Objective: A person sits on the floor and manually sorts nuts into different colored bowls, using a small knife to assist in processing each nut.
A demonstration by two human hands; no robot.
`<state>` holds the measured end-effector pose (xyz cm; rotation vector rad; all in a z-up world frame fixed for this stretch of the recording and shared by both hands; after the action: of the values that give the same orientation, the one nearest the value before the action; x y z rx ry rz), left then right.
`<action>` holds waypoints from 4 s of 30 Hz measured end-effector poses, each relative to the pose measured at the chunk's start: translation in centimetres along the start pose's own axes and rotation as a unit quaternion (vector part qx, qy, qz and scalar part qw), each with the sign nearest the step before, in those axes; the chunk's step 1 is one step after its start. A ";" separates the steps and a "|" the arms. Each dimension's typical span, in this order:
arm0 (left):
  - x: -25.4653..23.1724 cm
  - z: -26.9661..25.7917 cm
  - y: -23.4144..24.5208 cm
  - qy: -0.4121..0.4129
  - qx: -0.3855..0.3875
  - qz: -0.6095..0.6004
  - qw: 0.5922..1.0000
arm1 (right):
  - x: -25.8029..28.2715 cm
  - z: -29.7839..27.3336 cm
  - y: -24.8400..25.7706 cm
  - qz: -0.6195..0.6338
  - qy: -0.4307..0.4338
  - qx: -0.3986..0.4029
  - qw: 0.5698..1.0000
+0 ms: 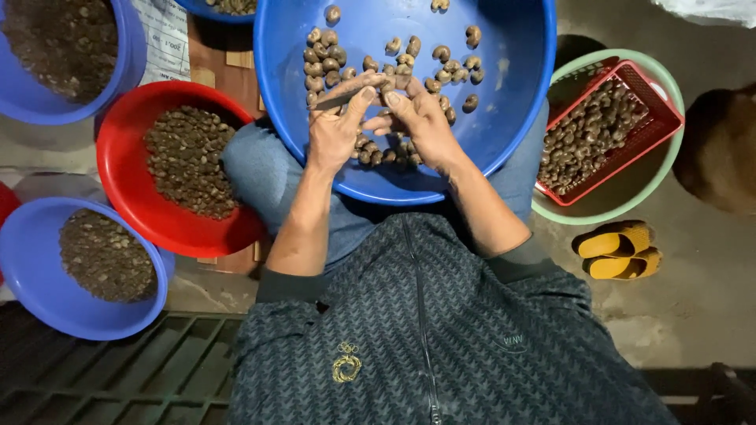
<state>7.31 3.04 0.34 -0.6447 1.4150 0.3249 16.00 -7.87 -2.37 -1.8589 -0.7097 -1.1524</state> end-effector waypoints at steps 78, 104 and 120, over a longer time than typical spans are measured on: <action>-1.9 -0.4 0.7 -0.019 -0.022 0.044 0.999 | 0.7 0.4 1.3 -0.162 -0.008 -0.030 0.986; -1.4 -0.4 -0.5 -0.036 0.015 0.084 0.996 | 2.4 -0.4 0.5 -0.215 0.077 -0.041 0.973; -0.2 -0.4 0.2 -0.007 -0.020 0.116 0.993 | 2.3 -0.5 0.6 -0.263 0.058 -0.069 0.961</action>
<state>6.84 2.96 0.46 -0.5095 1.4758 0.5428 17.21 -8.50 -0.33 -1.7438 -1.1226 -1.6684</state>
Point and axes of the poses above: each hand's wrist, its own z-axis towards the middle knuckle, its own y-axis out of the back of the hand, x = y × z, the point moved 8 cm from there along z, towards the middle knuckle, and after that the axes turned 5 degrees about -z, right-handed, at the moved point
